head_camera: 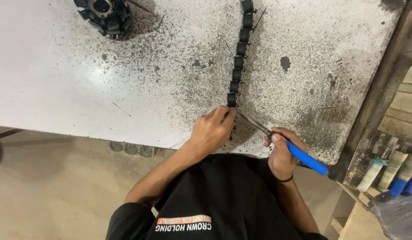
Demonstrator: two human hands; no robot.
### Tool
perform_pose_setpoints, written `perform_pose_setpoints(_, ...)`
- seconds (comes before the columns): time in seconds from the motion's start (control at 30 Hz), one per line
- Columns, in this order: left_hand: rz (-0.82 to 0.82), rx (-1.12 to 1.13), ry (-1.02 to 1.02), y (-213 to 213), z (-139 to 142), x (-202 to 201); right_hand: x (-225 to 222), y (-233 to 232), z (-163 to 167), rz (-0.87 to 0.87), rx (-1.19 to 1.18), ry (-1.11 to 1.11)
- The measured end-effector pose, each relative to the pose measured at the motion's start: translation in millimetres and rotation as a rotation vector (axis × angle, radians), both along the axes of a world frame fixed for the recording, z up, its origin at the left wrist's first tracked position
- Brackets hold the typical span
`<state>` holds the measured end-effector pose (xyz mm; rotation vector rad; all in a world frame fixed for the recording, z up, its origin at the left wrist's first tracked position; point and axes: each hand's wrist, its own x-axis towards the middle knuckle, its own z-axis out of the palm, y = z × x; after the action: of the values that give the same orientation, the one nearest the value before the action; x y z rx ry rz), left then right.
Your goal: The person works on small black motor components at a workbench. They use a screwdriver-like tool on the parts, connect red test leads to individual components, and check readings on a testing machine with a digital display, arranging parts in rows as they go.
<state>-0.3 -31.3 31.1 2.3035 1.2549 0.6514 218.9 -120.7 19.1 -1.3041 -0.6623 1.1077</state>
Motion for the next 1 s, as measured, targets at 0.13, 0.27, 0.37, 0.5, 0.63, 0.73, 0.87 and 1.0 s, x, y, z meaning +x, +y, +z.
perform_pose_setpoints(0.13, 0.023, -0.039, -0.031, -1, 3, -4, -1, -3, 6, 0.041, -0.017, -0.204)
perform_pose_setpoints(0.27, 0.035, -0.044, -0.062, 1, 6, -4, 1, -6, 6, 0.013, 0.012, -0.128)
perform_pose_setpoints(0.37, 0.046, -0.021, -0.065, 0, 5, -4, 0, -6, 2, -0.001, 0.040, -0.141)
perform_pose_setpoints(0.5, 0.023, 0.038, 0.022, -3, 3, -1, 0, -5, -1, -0.071, 0.065, -0.098)
perform_pose_setpoints(0.63, 0.013, 0.043, 0.089, -4, 4, 4, 3, -6, 1, -0.008, 0.066, -0.220)
perform_pose_setpoints(0.73, 0.031, 0.009, -0.001, -3, 10, 1, 3, -7, 3, -0.022, 0.013, -0.193)
perform_pose_setpoints(0.87, 0.048, -0.015, -0.110, 2, 11, -7, 0, -7, 5, 0.000, 0.026, -0.232)
perform_pose_setpoints(1.0, 0.015, -0.039, -0.085, 4, 4, -7, 1, -6, 7, 0.072, 0.080, -0.284)
